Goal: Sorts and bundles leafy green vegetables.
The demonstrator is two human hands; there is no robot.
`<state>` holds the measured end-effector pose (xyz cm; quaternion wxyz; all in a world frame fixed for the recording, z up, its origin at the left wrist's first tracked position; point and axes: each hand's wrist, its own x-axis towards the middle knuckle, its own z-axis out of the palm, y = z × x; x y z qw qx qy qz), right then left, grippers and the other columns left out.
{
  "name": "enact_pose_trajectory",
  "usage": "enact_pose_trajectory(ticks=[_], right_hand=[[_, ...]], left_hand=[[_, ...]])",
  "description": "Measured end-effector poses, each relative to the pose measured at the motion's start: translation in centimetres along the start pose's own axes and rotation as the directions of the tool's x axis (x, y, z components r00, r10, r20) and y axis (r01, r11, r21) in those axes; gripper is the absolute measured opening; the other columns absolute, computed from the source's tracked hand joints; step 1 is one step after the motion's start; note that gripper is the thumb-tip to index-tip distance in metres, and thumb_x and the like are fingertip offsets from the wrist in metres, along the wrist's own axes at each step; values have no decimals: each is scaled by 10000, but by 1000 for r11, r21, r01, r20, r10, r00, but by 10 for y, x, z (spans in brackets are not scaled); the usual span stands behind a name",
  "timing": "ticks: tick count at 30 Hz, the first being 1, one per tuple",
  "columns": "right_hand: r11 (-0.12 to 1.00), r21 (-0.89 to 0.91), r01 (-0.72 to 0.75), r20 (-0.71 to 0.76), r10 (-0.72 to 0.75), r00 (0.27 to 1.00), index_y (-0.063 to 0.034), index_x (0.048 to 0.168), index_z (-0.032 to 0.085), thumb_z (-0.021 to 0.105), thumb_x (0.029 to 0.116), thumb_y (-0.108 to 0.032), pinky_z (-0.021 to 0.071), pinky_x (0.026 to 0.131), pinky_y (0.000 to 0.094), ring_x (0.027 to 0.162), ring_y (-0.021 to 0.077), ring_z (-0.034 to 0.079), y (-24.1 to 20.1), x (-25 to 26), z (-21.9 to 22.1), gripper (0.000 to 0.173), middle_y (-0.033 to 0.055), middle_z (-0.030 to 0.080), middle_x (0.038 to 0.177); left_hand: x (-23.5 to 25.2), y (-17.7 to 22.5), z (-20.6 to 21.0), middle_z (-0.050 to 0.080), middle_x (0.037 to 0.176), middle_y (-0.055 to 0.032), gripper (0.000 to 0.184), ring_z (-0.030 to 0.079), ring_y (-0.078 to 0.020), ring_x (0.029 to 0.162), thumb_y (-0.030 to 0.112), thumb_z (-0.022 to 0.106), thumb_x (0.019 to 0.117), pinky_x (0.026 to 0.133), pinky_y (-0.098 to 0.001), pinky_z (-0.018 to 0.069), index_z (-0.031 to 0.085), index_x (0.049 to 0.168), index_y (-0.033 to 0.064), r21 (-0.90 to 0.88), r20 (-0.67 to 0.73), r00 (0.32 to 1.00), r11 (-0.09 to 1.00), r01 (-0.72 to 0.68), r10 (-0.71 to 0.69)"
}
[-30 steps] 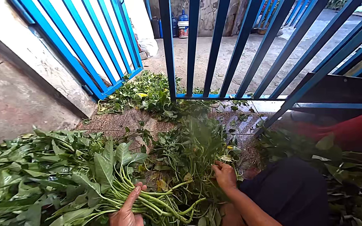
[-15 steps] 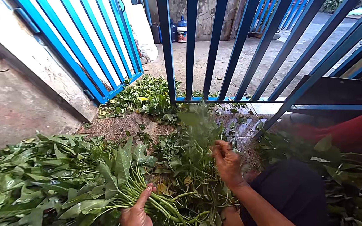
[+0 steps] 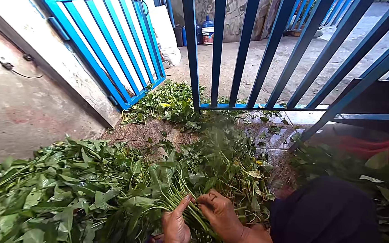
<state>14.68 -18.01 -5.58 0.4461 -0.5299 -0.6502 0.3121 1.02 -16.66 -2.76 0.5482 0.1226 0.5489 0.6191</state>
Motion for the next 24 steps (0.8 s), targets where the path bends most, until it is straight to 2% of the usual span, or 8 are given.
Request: enact_pose_trajectory(ticks=[7,12,17,19,20,21,22,24], right_hand=[[985,-106,139,37,-136,990,-104,1042,779,659,954,-153,607,758,311,832,149,690,-1,-1,3,156,62,701,915],[943,-287,170,286,-85,955,-8,968,703,534,1025,-206,615,684,450,809,282,728,-9,-9,-5,267,154,698,900],[801,-457,387,299,-272,915,-50,821,656,548,959,-166,608,612,387,733,236,712,21,-44,-41,210,99,672,797],[810,-508,294,374,-100,922,-16,853,665,545,969,-160,617,654,439,773,284,729,29,-59,-62,220,141,689,834],[812,-550,193,431,79,899,14,901,682,535,984,-165,615,695,496,832,334,740,31,-66,-72,246,184,710,892],[789,-609,79,491,297,819,35,982,689,504,1009,-187,596,745,565,913,396,733,32,-70,-82,291,232,713,980],[752,-659,-22,550,502,667,42,1117,682,473,1041,-215,553,826,636,1031,464,692,31,-69,-92,340,287,684,1117],[683,-724,-96,604,695,390,-91,1399,616,474,1062,-283,488,919,710,1173,544,594,32,-62,-103,413,344,567,1336]], left_hand=[[-1,1,-7,741,967,-228,435,745,-281,876,-180,707,776,825,-410,624,571,1185,-118,24,113,992,998,-59,55],[-3,8,-4,709,769,-220,341,719,-279,657,-207,674,783,648,-396,631,560,1094,-124,14,27,990,991,-135,135],[9,38,-26,699,719,-153,193,692,-229,573,-170,615,870,551,-362,621,577,1041,-89,-20,-162,958,970,-244,238],[11,45,-32,697,713,-145,197,695,-223,573,-166,625,874,553,-357,625,574,1044,-81,-9,-228,936,960,-279,270],[12,50,-36,693,718,-139,204,697,-220,585,-154,634,883,565,-359,628,569,1059,-75,6,-253,922,953,-302,293],[13,56,-42,688,733,-129,209,696,-214,608,-140,630,895,588,-358,628,563,1079,-68,20,-260,910,944,-330,324],[14,62,-47,693,734,-117,200,702,-206,622,-134,620,903,603,-350,630,563,1081,-62,39,-260,894,929,-368,365],[12,71,-52,690,743,-92,194,702,-180,647,-122,607,915,631,-336,631,555,1088,-51,56,-295,846,892,-448,444]])
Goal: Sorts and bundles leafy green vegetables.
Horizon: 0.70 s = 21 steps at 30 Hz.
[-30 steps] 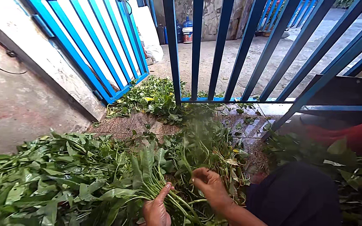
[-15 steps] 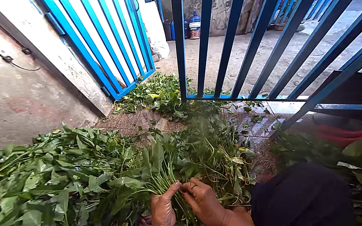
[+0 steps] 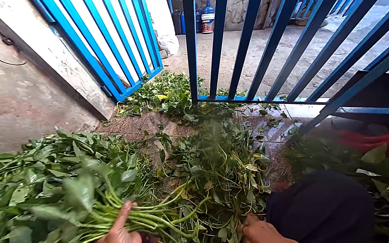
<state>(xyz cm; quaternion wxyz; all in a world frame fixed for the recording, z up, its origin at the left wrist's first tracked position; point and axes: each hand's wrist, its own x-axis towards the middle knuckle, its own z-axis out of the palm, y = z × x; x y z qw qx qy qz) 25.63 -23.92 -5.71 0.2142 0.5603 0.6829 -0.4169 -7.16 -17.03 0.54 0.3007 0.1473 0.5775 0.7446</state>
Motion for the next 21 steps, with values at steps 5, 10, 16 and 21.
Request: enact_pose_trajectory(ticks=[5,10,16,21], right_hand=[[990,75,-119,-139,129,982,-56,1269,662,534,1040,-355,491,904,723,1138,496,644,-9,38,-46,398,281,681,1187],[887,229,-401,-243,451,859,12,1359,612,598,982,-195,482,1014,659,1396,479,447,21,137,-53,430,269,392,1570],[914,404,-39,-480,248,842,-165,1313,711,477,1067,-330,442,1113,520,1270,288,620,7,114,-67,377,117,697,1298],[598,669,441,-670,230,705,-59,1111,759,700,942,-202,573,908,328,971,147,705,-27,84,-73,230,88,735,1084]], left_hand=[[1,1,2,701,795,-70,147,714,-152,738,-105,583,950,724,-320,630,573,1082,-42,-75,-44,995,993,-94,91],[-7,-8,4,714,786,-119,166,726,-226,680,-78,574,958,657,-384,643,566,1120,-38,-18,82,977,980,198,-195],[-15,-10,11,709,751,-142,230,728,-243,640,-122,610,922,607,-378,644,534,1130,-59,47,85,963,967,252,-255],[-23,-21,21,736,872,-162,314,731,-239,698,-164,633,878,639,-363,636,554,1169,-78,73,128,969,977,202,-210]])
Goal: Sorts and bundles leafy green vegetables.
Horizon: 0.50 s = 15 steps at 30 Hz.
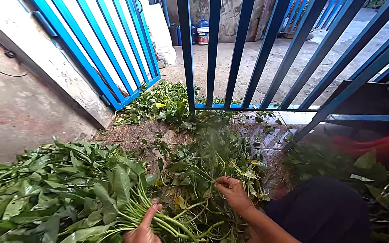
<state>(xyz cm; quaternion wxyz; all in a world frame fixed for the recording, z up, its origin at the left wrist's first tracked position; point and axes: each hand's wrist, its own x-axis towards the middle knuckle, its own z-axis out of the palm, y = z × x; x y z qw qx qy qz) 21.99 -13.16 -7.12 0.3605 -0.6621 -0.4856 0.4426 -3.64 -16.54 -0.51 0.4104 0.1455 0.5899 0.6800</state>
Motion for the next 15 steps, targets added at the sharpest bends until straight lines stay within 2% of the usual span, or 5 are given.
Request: enact_pose_trajectory(ticks=[2,5,10,13,15], right_hand=[[959,270,-81,44,72,996,-5,1066,736,759,887,-109,611,781,313,863,171,696,-12,-10,9,208,134,679,1067],[913,396,-103,76,79,994,0,1015,727,787,838,-60,627,747,320,825,185,698,-20,-26,23,196,139,662,1076],[868,485,-107,63,87,994,-4,1038,705,805,815,-102,606,814,336,890,191,689,-19,-43,46,263,112,686,1047],[888,440,-136,160,72,985,-1,1059,677,761,883,-91,616,764,325,790,166,711,-29,-50,53,215,99,720,977],[927,366,-78,274,-27,961,-10,1058,670,705,939,-141,597,698,292,715,122,678,-30,-51,56,181,51,695,872]], left_hand=[[-5,-5,6,732,832,-159,316,731,-236,686,-182,643,853,648,-358,637,553,1140,-85,6,-7,1000,1000,-11,11],[-12,-14,14,723,808,-163,327,725,-240,680,-198,659,823,659,-360,636,566,1122,-101,2,-15,999,999,-41,41],[-25,-19,24,721,774,-152,336,721,-213,664,-195,700,790,662,-328,630,588,1095,-110,47,-17,999,998,-45,46],[-31,-27,29,725,795,-153,365,723,-209,693,-182,726,776,691,-328,625,591,1106,-107,97,12,1000,995,10,-11],[-32,-33,30,732,825,-162,385,729,-215,734,-174,759,760,723,-342,625,610,1107,-102,139,46,997,989,59,-66]])
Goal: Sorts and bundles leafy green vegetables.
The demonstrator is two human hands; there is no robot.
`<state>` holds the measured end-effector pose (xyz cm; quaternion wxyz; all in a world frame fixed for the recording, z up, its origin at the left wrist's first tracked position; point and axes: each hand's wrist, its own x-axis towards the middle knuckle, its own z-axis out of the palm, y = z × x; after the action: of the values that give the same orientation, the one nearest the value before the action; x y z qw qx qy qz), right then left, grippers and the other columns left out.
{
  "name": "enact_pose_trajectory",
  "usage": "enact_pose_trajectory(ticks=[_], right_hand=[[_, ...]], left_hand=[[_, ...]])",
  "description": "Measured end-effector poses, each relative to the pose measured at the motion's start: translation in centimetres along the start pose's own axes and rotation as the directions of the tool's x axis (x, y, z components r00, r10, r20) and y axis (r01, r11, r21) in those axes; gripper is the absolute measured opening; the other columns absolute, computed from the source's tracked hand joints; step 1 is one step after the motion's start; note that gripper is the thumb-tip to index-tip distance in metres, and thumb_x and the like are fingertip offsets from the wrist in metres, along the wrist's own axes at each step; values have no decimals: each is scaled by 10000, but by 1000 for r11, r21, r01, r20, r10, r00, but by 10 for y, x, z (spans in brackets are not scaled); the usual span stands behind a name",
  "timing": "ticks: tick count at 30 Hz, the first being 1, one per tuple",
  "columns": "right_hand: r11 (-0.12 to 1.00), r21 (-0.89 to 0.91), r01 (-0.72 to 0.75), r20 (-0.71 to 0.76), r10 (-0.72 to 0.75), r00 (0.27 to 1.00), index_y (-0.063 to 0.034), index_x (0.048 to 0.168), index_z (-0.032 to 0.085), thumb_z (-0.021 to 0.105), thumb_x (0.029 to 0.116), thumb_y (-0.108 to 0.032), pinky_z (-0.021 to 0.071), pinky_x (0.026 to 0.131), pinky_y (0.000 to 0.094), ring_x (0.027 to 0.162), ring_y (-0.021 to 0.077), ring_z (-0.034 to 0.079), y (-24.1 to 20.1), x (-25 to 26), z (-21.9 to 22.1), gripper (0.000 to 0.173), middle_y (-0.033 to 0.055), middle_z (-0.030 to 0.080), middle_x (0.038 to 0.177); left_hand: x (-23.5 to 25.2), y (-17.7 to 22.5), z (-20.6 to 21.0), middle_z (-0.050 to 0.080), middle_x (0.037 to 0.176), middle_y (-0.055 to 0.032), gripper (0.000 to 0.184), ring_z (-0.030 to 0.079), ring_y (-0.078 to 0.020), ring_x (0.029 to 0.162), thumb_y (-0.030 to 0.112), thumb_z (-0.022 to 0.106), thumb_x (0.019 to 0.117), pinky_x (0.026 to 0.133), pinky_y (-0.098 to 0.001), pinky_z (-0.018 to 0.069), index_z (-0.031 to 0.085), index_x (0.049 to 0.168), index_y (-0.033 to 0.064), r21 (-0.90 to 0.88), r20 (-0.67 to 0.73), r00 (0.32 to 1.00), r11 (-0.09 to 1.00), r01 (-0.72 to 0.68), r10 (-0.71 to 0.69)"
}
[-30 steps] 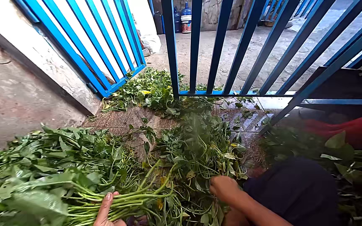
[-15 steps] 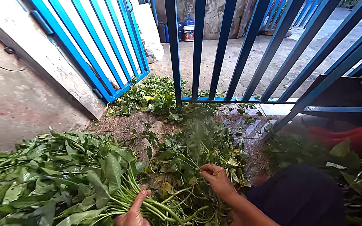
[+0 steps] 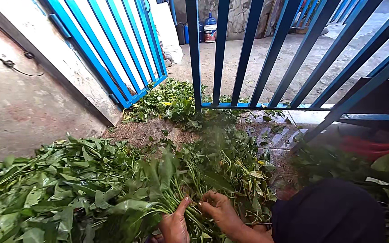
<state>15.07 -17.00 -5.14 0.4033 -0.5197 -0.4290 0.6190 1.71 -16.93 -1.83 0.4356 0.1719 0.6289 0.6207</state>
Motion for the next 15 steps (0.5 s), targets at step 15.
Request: enact_pose_trajectory(ticks=[15], right_hand=[[965,-200,167,488,-50,871,-62,895,587,415,1088,-282,399,597,283,611,83,452,-6,-4,-24,340,-10,453,692]], left_hand=[[15,3,-16,707,783,-194,315,706,-263,633,-188,669,821,597,-401,627,562,1105,-104,-119,130,987,986,113,-98]])
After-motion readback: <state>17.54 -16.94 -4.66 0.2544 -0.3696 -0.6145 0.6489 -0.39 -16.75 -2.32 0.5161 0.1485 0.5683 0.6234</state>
